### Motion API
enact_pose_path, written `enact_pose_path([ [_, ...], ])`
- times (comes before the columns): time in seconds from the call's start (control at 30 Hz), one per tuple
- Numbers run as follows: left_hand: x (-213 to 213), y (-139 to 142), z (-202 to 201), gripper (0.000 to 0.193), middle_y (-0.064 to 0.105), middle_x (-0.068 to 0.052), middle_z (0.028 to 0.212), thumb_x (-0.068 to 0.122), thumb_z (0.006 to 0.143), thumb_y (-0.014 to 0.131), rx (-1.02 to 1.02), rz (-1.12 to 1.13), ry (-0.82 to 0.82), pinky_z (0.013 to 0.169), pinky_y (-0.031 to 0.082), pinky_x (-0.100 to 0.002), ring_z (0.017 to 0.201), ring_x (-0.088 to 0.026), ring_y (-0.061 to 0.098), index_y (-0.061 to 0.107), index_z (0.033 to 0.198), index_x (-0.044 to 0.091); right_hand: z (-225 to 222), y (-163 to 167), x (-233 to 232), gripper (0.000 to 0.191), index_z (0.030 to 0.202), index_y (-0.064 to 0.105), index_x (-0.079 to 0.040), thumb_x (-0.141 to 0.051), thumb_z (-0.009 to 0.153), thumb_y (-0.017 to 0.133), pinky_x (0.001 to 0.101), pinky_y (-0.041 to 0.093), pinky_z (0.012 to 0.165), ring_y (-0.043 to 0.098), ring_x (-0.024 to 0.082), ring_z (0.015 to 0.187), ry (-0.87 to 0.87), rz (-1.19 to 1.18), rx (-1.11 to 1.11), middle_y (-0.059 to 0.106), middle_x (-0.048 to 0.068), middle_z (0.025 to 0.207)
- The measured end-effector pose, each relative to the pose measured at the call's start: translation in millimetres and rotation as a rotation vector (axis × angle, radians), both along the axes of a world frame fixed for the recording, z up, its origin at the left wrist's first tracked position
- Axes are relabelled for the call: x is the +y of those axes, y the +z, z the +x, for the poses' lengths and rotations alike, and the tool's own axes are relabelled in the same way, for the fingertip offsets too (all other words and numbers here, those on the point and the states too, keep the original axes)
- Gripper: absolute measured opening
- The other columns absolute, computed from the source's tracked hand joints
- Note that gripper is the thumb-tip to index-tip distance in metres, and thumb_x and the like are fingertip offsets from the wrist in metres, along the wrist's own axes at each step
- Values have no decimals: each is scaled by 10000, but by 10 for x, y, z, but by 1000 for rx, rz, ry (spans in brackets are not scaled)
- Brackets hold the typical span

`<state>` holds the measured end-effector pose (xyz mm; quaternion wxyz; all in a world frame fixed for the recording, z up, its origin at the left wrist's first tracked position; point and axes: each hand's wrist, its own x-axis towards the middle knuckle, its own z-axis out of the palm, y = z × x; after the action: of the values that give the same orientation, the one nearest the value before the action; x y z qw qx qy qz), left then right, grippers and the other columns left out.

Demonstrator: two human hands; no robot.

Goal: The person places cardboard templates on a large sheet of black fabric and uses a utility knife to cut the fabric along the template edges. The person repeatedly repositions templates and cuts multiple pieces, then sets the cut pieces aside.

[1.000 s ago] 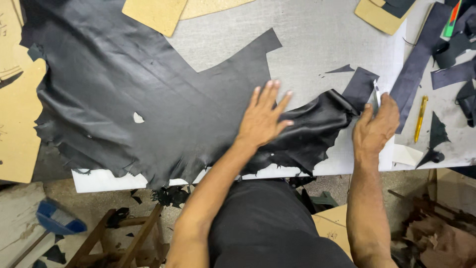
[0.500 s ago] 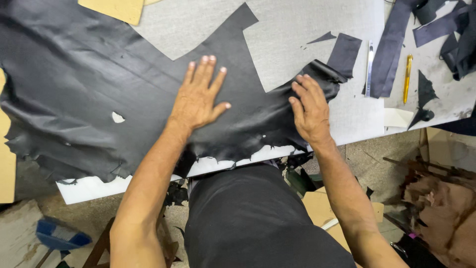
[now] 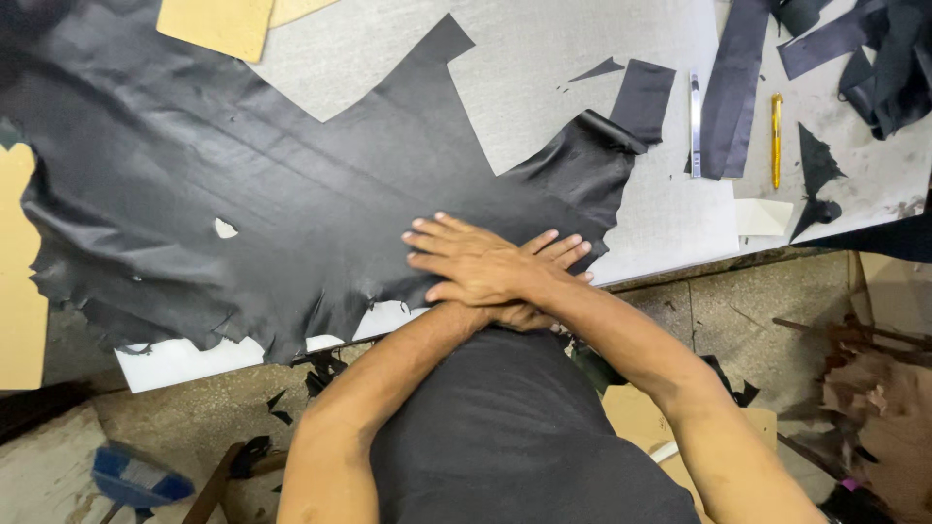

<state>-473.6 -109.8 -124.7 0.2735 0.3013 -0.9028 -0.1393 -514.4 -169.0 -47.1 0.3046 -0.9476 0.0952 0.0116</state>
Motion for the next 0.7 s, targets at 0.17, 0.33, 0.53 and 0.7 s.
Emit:
enact_pose_path([
  [0.17,-67,215,55,890,298,-149,1678,637,884,580,-56,419,-191,1313,139,-488,1583,-322,215,371,1580,123,608,158,-431,776,1564,359,-98,-595,981,483,475,61,1266,116,310,1558,122,-192,56,187,155,1684],
  [0.33,-46,331,469,890,301,-200,1652,685,919,542,-188,286,75,1292,156,-502,1566,-340,229,392,1567,94,895,384,-1394,884,1597,330,-43,-647,977,509,500,88,1273,127,379,1566,-324,-320,108,186,233,1681],
  [0.53,75,519,2110,877,280,-215,1661,658,895,598,-247,344,834,1256,173,-522,1553,-365,236,399,1578,147,1116,340,-1730,942,1582,342,4,-671,947,517,551,114,1248,168,426,1551,-416,-409,58,235,282,1658],
  [0.7,286,762,3526,848,258,-232,1655,637,895,624,-283,358,1296,1242,165,-539,1540,-381,219,410,1572,174,1191,235,-1684,914,1578,352,-6,-658,951,491,557,131,1263,186,418,1566,-417,-437,19,246,277,1670],
])
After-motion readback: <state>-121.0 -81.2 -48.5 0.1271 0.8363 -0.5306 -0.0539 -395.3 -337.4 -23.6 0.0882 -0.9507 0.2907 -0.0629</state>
